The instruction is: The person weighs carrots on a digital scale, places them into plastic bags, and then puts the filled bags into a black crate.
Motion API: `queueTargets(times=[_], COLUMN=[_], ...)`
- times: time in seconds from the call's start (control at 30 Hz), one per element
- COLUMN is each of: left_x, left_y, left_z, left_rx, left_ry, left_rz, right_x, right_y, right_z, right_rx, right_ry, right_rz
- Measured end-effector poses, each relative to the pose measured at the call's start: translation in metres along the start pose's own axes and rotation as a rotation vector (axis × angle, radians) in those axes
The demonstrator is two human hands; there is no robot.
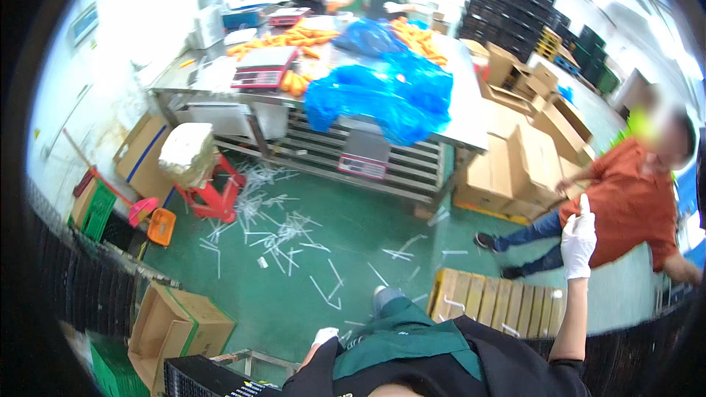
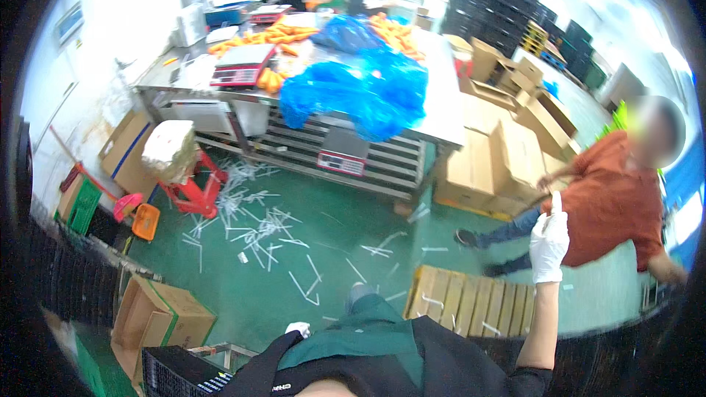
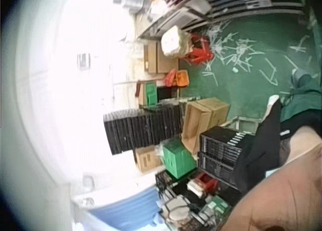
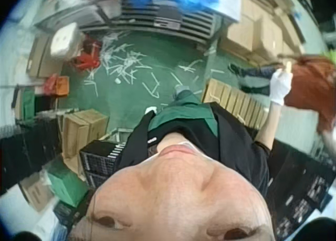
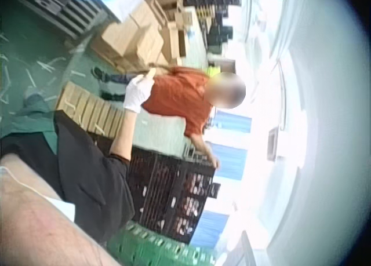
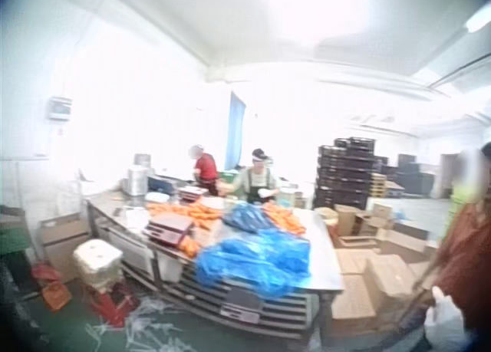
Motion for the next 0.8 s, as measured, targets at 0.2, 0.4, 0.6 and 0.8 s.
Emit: queueTargets(times=[0.2,0.4,0.6,0.8], left_x=[-0.051,-0.136,-0.204,-0.233], left_y=[0.009,-0.044,-0.073,-0.144], left_z=[-0.02,-0.116,-0.227,-0.337], left_rx=[-0.114,0.098,0.457,0.513], left_ry=[0.43,0.67,0.903,1.052], left_rz=[-0.319,-0.402,-0.251,0.007], right_x=[-0.08,-0.178,-0.436,-0.702], right_y=[-0.038,-0.09,-0.135,-0.057], right_z=[0.182,0.32,0.399,0.381], right_rx=[-0.489,-0.451,-0.989,-1.333], right_ry=[-0.057,-0.209,-0.597,-0.958], right_rz=[-0.142,-0.152,-0.267,-1.117])
Point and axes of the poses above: each hand's wrist, its own y-axis away from the middle knuckle, its own z-axis out of the palm, x = y × z, the point moved 8 cm from there along -y, towards the middle knuckle, and after that the axes turned 6 degrees about -x, right-handed, at the moved point
